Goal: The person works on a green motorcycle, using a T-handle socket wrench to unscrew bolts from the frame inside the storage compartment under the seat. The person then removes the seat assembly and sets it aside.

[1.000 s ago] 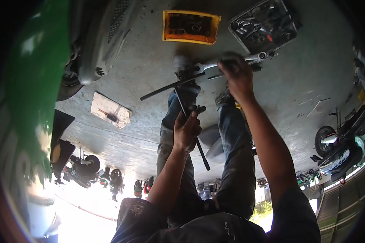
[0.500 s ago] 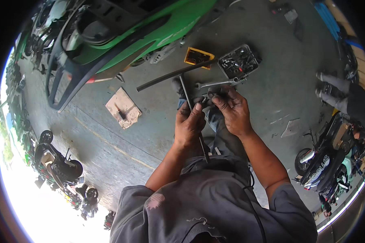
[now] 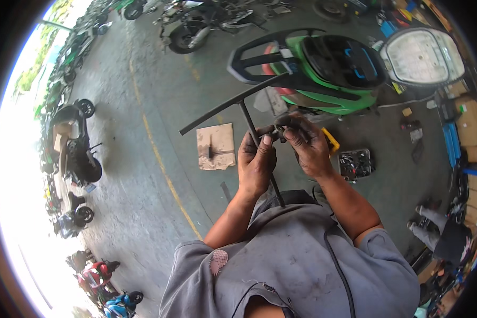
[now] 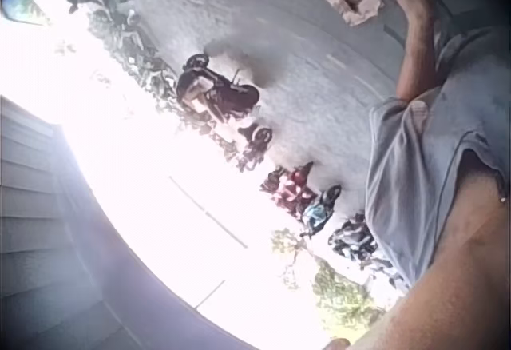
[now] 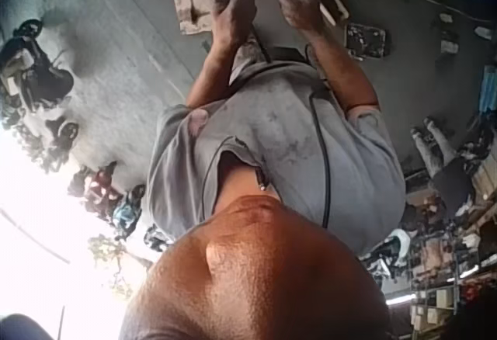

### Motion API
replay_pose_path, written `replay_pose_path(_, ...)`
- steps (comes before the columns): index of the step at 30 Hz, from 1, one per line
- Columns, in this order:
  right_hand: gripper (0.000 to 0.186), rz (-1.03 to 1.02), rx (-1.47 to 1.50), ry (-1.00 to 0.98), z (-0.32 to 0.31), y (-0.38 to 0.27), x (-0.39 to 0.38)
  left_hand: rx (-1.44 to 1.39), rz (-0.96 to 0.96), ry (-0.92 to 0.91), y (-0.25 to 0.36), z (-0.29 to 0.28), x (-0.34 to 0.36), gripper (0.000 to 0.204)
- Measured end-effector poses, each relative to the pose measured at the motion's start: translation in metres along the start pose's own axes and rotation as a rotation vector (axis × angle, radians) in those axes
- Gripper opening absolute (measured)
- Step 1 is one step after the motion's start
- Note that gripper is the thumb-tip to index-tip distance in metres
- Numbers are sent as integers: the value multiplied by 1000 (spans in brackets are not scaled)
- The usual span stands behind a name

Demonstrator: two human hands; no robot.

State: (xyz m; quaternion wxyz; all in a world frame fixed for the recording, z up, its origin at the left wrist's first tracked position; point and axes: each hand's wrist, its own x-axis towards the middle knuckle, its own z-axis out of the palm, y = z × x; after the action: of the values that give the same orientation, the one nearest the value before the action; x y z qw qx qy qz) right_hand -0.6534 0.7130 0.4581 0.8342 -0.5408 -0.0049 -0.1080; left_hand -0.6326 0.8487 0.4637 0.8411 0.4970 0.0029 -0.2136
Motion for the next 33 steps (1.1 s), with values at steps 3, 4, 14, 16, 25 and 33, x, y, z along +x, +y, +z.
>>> replay_pose_path(3,19,-72,-12,-183,82,18,47,38,153,77,70,-59,0,21)
replay_pose_path(4,18,-123,-54,-241,108,25,59,72,186,109,91,-78,-4,20)
replay_pose_path(14,21,-473,-187,-512,250,42,169,6,555,145,211,-164,23,17)
replay_pose_path(16,24,-563,-277,-540,253,47,197,8,529,102,220,-180,43,17)
replay_pose_path(25,28,-553,-261,-630,244,86,380,237,479,43,272,-231,215,21)
replay_pose_path(33,30,-505,-425,-860,202,76,542,134,299,-172,318,-239,389,35)
